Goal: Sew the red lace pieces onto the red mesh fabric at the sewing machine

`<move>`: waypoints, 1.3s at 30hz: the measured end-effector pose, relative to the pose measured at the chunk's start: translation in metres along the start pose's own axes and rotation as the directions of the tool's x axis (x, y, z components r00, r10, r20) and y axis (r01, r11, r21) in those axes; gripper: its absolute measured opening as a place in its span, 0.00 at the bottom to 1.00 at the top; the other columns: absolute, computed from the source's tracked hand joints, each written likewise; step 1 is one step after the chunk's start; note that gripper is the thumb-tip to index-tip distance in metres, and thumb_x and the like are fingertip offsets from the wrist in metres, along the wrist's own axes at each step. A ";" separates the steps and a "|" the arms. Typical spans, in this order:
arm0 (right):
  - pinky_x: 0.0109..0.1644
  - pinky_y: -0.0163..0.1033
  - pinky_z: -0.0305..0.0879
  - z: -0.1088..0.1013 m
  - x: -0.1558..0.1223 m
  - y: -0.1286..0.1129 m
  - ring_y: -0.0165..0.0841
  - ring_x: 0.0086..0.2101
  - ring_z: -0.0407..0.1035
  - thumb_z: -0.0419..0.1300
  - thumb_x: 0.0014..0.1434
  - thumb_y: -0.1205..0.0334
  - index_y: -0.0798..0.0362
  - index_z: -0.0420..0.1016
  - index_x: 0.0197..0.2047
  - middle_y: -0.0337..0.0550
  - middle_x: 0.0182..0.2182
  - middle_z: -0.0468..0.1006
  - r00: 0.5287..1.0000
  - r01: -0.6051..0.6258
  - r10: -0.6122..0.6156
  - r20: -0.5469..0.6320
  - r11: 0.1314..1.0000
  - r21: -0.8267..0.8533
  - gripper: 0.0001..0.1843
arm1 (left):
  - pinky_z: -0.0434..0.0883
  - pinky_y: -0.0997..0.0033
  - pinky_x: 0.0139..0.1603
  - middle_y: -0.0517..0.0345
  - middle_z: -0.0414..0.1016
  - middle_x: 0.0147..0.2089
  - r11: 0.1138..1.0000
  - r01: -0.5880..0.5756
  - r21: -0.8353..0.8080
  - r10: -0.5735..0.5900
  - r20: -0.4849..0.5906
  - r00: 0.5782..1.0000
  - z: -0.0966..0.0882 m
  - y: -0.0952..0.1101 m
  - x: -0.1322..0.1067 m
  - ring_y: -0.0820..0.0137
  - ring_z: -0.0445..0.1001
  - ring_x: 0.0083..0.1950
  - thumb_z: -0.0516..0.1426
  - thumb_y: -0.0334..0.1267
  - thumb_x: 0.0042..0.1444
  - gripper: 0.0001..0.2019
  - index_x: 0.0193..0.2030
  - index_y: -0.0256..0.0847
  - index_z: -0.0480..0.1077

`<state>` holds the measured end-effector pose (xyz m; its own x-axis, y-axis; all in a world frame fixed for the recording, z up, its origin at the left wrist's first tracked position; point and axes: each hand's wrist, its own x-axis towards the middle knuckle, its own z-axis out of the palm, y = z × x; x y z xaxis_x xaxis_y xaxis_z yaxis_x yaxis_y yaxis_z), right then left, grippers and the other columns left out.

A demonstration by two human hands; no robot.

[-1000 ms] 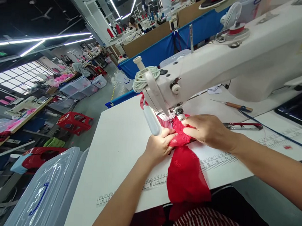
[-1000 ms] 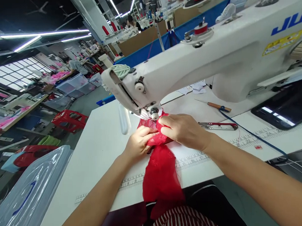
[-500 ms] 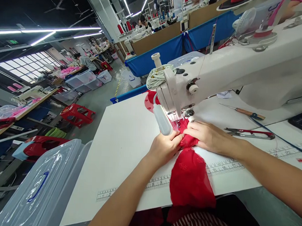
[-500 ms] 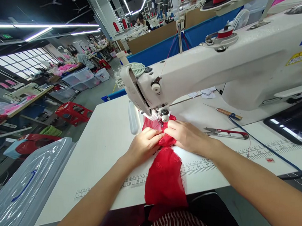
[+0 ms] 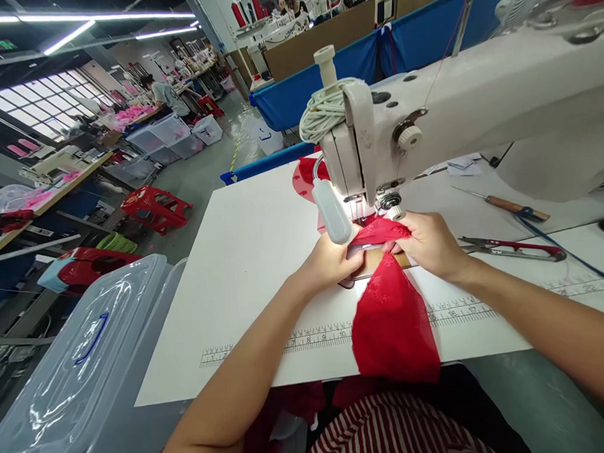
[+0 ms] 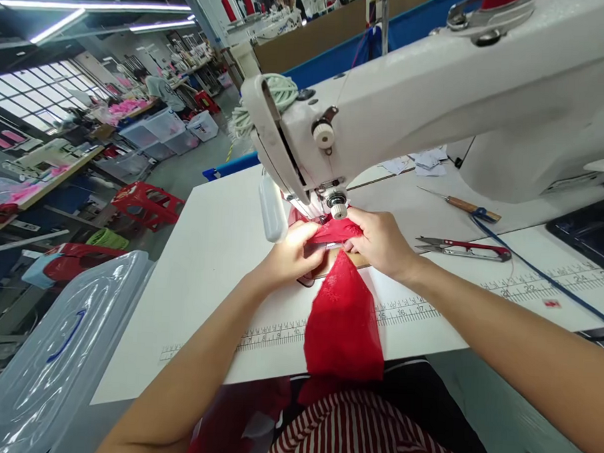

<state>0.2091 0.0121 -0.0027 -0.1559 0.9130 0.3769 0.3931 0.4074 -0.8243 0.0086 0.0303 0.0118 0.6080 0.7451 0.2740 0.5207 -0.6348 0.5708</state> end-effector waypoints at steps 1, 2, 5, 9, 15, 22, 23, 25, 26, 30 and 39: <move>0.27 0.33 0.64 0.000 0.000 -0.001 0.31 0.22 0.72 0.51 0.44 0.74 0.50 0.68 0.25 0.33 0.20 0.76 1.000 0.007 -0.007 -0.007 1.000 -0.006 0.10 | 0.70 0.67 0.38 0.59 0.69 0.32 1.000 0.009 0.002 -0.009 -0.010 1.000 0.002 0.000 0.000 0.66 0.70 0.36 0.56 0.28 0.55 0.04 0.34 0.42 0.67; 0.27 0.33 0.63 0.000 0.000 -0.001 0.31 0.22 0.72 0.51 0.44 0.74 0.50 0.69 0.25 0.33 0.20 0.76 1.000 0.023 -0.023 -0.015 1.000 -0.018 0.10 | 0.70 0.68 0.38 0.60 0.70 0.32 1.000 0.016 -0.001 -0.016 -0.037 0.999 0.005 -0.001 0.000 0.66 0.70 0.36 0.58 0.29 0.54 0.05 0.34 0.42 0.67; 0.26 0.34 0.61 0.000 -0.002 -0.003 0.31 0.23 0.70 0.54 0.48 0.72 0.51 0.70 0.26 0.35 0.21 0.76 0.992 0.112 -0.115 -0.051 0.992 -0.066 0.08 | 0.68 0.70 0.37 0.61 0.70 0.32 1.000 0.008 -0.012 -0.010 -0.151 0.989 0.014 -0.003 0.000 0.68 0.69 0.36 0.61 0.31 0.54 0.06 0.33 0.42 0.67; 0.27 0.35 0.60 0.000 -0.003 -0.003 0.30 0.24 0.66 0.55 0.54 0.70 0.51 0.71 0.27 0.37 0.23 0.74 0.971 0.225 -0.235 -0.053 0.963 -0.146 0.07 | 0.66 0.71 0.34 0.62 0.69 0.29 1.000 -0.010 0.024 0.015 -0.223 0.975 0.023 -0.005 0.000 0.70 0.67 0.32 0.61 0.32 0.57 0.08 0.29 0.41 0.66; 0.26 0.35 0.58 0.000 -0.004 -0.002 0.30 0.23 0.63 0.54 0.58 0.69 0.51 0.71 0.30 0.37 0.22 0.71 0.952 0.296 -0.305 -0.016 0.935 -0.197 0.07 | 0.68 0.66 0.39 0.60 0.70 0.29 0.986 -0.080 0.144 0.108 -0.203 0.973 0.021 -0.014 -0.002 0.68 0.67 0.33 0.54 0.31 0.61 0.09 0.29 0.41 0.66; 0.28 0.35 0.60 -0.009 -0.006 -0.002 0.31 0.26 0.64 0.54 0.64 0.69 0.53 0.72 0.37 0.40 0.27 0.71 0.895 0.444 -0.416 0.162 0.870 -0.215 0.07 | 0.67 0.66 0.37 0.56 0.71 0.29 0.963 -0.123 0.240 0.159 -0.138 0.978 0.013 -0.013 -0.007 0.67 0.67 0.32 0.49 0.36 0.66 0.14 0.29 0.42 0.69; 0.29 0.36 0.61 -0.010 -0.006 -0.002 0.33 0.28 0.66 0.53 0.63 0.70 0.53 0.73 0.38 0.42 0.29 0.73 0.883 0.462 -0.417 0.217 0.855 -0.235 0.08 | 0.66 0.67 0.36 0.56 0.70 0.28 0.955 -0.128 0.266 0.168 -0.135 0.976 0.013 -0.012 -0.008 0.68 0.66 0.32 0.49 0.37 0.67 0.14 0.30 0.42 0.69; 0.31 0.37 0.62 -0.012 -0.007 -0.002 0.35 0.30 0.66 0.50 0.59 0.75 0.53 0.73 0.38 0.44 0.31 0.74 0.860 0.498 -0.411 0.302 0.804 -0.325 0.13 | 0.64 0.68 0.32 0.56 0.71 0.28 0.926 -0.151 0.347 0.204 -0.123 0.971 0.013 -0.011 -0.010 0.68 0.67 0.31 0.51 0.39 0.67 0.13 0.32 0.42 0.71; 0.31 0.38 0.61 -0.012 -0.008 -0.002 0.36 0.31 0.66 0.50 0.57 0.77 0.52 0.73 0.37 0.44 0.31 0.74 0.853 0.512 -0.403 0.333 0.770 -0.381 0.15 | 0.63 0.68 0.30 0.56 0.71 0.29 0.898 -0.173 0.404 0.236 -0.111 0.965 0.013 -0.010 -0.011 0.68 0.67 0.31 0.51 0.39 0.67 0.12 0.33 0.42 0.72; 0.29 0.39 0.59 -0.012 -0.010 -0.002 0.37 0.31 0.66 0.49 0.49 0.81 0.52 0.71 0.31 0.45 0.32 0.74 0.841 0.539 -0.388 0.378 0.663 -0.520 0.16 | 0.57 0.69 0.25 0.55 0.75 0.31 0.719 -0.268 0.641 0.379 -0.039 0.925 0.012 -0.001 -0.017 0.68 0.68 0.31 0.52 0.32 0.65 0.09 0.39 0.41 0.74; 0.29 0.36 0.63 -0.012 -0.012 -0.001 0.35 0.34 0.75 0.54 0.44 0.78 0.54 0.75 0.44 0.45 0.51 0.79 0.851 0.516 -0.322 0.415 0.655 -0.552 0.24 | 0.61 0.70 0.25 0.53 0.79 0.44 0.628 -0.239 0.741 0.303 0.050 0.952 0.001 0.027 -0.027 0.67 0.70 0.34 0.51 0.21 0.60 0.17 0.49 0.39 0.73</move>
<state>0.2220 0.0006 -0.0014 -0.6349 0.6543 0.4108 0.6769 0.7274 -0.1124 0.0071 -0.0069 0.0187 0.7662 0.5065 0.3954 0.6259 -0.7277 -0.2806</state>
